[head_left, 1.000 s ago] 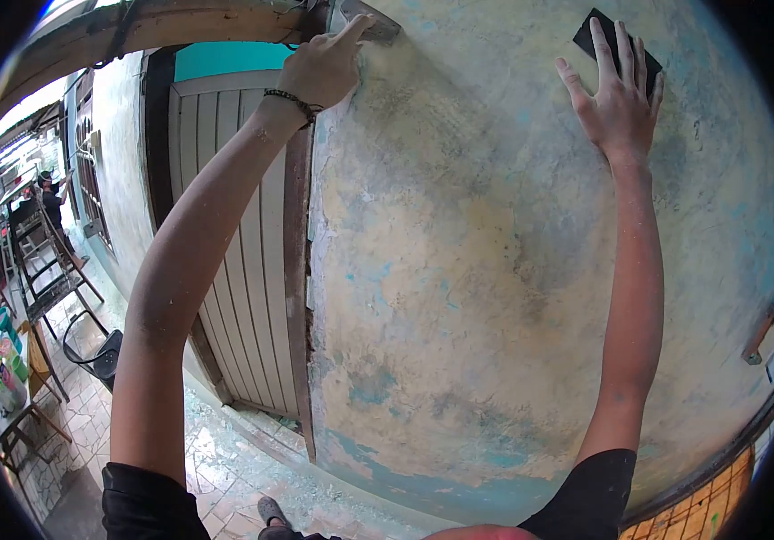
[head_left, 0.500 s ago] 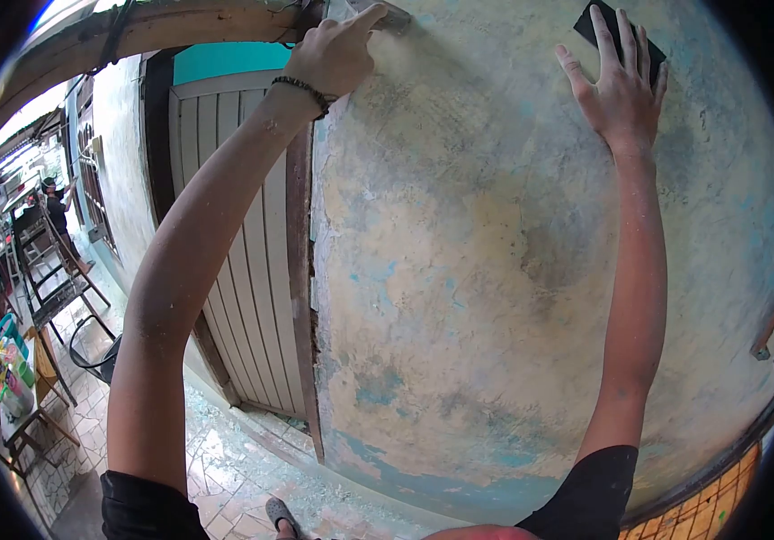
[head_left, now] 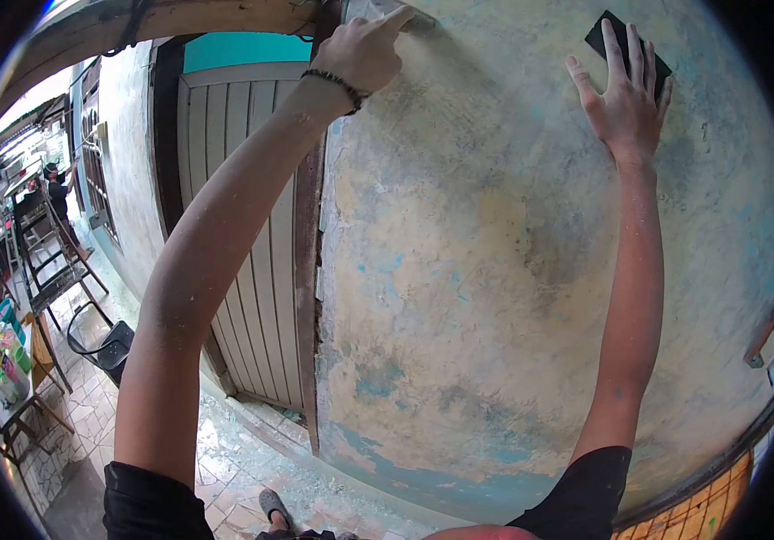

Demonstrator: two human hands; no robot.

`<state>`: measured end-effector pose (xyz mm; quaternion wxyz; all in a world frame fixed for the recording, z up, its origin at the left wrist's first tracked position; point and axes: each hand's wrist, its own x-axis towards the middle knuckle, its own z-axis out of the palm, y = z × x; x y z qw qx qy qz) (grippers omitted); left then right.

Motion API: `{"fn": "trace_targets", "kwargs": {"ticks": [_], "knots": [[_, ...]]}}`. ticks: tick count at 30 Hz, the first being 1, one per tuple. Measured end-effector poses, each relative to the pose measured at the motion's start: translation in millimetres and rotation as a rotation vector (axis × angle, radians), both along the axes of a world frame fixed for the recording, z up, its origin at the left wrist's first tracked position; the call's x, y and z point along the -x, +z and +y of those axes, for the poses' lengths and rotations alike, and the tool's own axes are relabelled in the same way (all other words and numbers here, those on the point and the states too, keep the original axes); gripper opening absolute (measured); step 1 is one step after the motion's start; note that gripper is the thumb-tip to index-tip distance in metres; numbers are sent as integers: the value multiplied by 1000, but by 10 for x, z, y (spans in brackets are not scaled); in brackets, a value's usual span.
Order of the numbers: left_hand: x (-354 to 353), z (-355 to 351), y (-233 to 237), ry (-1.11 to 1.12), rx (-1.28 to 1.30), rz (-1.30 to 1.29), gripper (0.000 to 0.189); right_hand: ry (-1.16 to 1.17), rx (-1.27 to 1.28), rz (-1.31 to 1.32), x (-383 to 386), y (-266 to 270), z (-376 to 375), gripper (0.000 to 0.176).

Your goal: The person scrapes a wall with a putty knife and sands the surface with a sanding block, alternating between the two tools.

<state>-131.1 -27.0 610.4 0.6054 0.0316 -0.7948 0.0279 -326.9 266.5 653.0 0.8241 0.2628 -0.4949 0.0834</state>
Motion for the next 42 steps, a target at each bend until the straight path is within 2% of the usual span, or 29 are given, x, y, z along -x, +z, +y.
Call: {"fn": "trace_targets", "kwargs": {"ticks": [2, 5, 8, 11, 14, 19, 21, 25, 27, 30, 33, 35, 37, 40, 42], "knots": [[214, -245, -79, 90, 37, 30, 49, -2, 10, -2, -11, -11, -9, 79], [254, -288, 82, 120, 85, 34, 50, -11, 13, -4, 7, -2, -5, 80], [-51, 54, 204, -43, 5, 8, 50, -13, 7, -10, -9, 5, -1, 80], [272, -321, 68, 108, 147, 51, 51, -16, 20, -41, 10, -31, -5, 81], [298, -354, -6, 60, 142, 97, 54, -25, 22, -38, 56, -31, 1, 82], [-1, -8, 287, -65, 5, 10, 53, -42, 12, -52, 31, -41, 6, 82], [-60, 26, 258, -149, -1, -15, 53, -43, 13, -58, 9, -56, -3, 81], [32, -28, 26, -150, 59, 62, 53, -35, 9, -74, -3, -126, -24, 81], [-2, 5, 100, -176, 29, 25, 53, -41, 13, -70, -8, -117, -29, 81], [-41, 124, 397, -16, -75, 2, 53, -47, 9, -75, -12, -121, -24, 82], [105, -60, 785, -53, 39, 85, 53, -56, 12, -120, -69, -132, -31, 81], [154, -147, 946, -68, 19, 68, 54, -66, 20, -126, -91, -136, -35, 81], [208, -221, 921, -89, 39, 107, 54, -74, 12, -139, -108, -156, -27, 81], [-52, -64, 594, -24, -48, -11, 53, -79, 1, -158, -130, -173, 1, 81], [28, -282, 422, -150, 56, 65, 52, -85, -1, -168, -157, -192, -1, 82]]}}
